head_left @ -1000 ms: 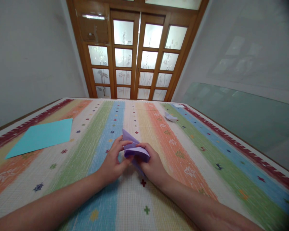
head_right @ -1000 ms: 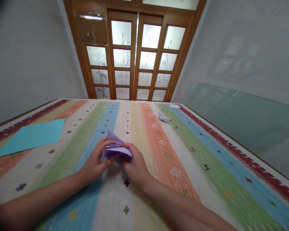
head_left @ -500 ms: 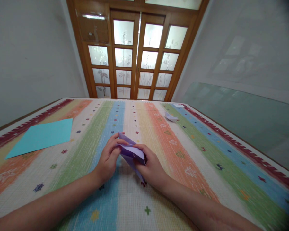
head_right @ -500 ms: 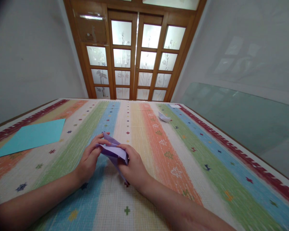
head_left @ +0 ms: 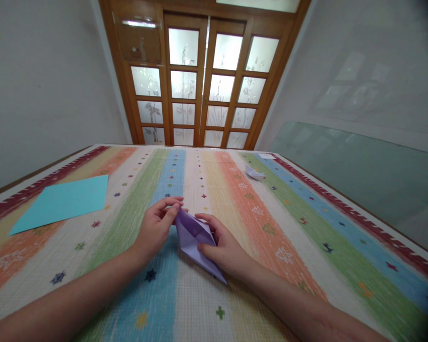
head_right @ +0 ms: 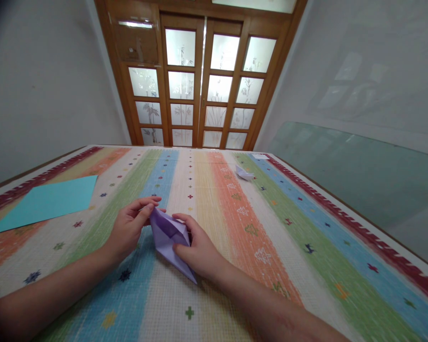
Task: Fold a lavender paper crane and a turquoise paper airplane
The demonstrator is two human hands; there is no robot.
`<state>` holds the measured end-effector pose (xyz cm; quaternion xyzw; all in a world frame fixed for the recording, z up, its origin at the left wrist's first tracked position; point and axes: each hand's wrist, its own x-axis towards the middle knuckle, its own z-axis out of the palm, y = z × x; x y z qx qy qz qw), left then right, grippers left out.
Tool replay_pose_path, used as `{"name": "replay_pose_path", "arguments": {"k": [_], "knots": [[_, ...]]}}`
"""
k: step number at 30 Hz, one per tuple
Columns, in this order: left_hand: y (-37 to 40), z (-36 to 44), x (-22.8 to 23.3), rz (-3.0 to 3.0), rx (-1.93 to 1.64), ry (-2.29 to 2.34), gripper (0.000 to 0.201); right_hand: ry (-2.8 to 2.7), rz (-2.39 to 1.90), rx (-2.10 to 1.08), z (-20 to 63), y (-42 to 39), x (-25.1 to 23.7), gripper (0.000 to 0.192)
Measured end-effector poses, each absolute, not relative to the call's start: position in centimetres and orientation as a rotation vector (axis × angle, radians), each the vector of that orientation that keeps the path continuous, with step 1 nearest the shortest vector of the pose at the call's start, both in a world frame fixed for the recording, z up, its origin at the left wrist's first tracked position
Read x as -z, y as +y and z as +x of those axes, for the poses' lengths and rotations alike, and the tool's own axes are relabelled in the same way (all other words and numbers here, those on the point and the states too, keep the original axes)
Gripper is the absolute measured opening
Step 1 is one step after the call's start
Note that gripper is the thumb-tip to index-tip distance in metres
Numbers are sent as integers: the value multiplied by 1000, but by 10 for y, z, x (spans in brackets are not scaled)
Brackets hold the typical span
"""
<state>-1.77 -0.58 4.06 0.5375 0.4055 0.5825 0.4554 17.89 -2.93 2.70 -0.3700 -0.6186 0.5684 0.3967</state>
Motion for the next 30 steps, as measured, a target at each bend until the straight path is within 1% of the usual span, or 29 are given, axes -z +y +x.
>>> {"name": "replay_pose_path", "arguments": {"k": [2, 7, 9, 12, 14, 16, 17, 20, 22, 27, 30], "knots": [[-4, -18, -40, 1336, -1411, 1020, 34, -1552, -937, -1471, 179, -29, -26, 71], [0, -21, -37, 1368, -1362, 1014, 40, -1561, -967, -1507, 181, -29, -26, 68], [0, -22, -35, 1395, -1324, 979, 49, -1531, -998, -1539, 182, -29, -26, 69], [0, -21, -31, 1428, -1295, 899, 70, -1480, -1027, -1567, 182, -28, -27, 69], [-1, -20, -29, 1439, -1269, 876, 74, -1485, -1032, -1557, 182, -28, -26, 69], [-3, -18, -27, 1441, -1243, 884, 69, -1525, -1029, -1529, 183, -28, -25, 68], [-4, -17, -26, 1447, -1240, 897, 63, -1555, -1024, -1505, 183, -28, -24, 68], [-6, -16, -26, 1531, -1254, 991, 36, -1641, -1020, -1414, 182, -28, -22, 67], [-7, -16, -28, 1576, -1280, 1060, 21, -1666, -1023, -1373, 182, -28, -22, 68], [-7, -16, -32, 1417, -1335, 1036, 9, -1625, -1011, -1403, 182, -28, -23, 67], [-7, -16, -34, 1309, -1317, 1020, 11, -1611, -996, -1420, 183, -27, -22, 64]]}}
